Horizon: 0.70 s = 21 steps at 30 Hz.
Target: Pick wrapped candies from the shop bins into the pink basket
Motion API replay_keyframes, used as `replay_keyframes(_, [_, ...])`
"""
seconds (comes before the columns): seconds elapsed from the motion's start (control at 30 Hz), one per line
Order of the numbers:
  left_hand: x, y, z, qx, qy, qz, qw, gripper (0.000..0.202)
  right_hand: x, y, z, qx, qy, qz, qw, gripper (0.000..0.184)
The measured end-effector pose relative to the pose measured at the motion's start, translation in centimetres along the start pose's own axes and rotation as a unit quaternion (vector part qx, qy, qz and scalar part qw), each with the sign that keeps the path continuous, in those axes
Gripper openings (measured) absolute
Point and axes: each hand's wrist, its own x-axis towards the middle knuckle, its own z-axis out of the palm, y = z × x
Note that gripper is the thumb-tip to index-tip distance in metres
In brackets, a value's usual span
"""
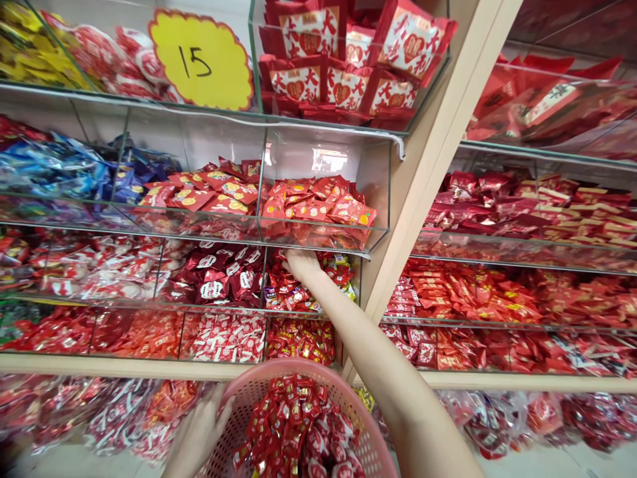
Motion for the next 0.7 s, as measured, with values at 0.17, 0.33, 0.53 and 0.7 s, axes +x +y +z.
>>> replay_keyframes(0.17, [0.0,0.3,-0.3,-0.002,-0.022,-0.007,1.000,0.043,-0.7,0.7,-0.5,-0.007,0.021,-0.011,1.000,0.034])
replay_keyframes(0.33, [0.1,0.5,-0.6,-0.006,-0.027,-0.009,1.000,0.043,-2.0,0.3,-1.3,-0.067,0.021,-0.100,0.993,0.034])
replay_keyframes(0.53, [0.0,0.5,-0.8,-0.019,-0.022,0.007,1.000,0.043,-3.0,0.4,-1.7,-0.116,0.043,-0.104,0.987,0.036])
replay_keyframes(0.7, [0.0,0.4,-0.6,-0.011,-0.007,0.006,1.000,0.043,-3.7,0.9,-1.4,-0.121,0.079,-0.089,0.986,0.039])
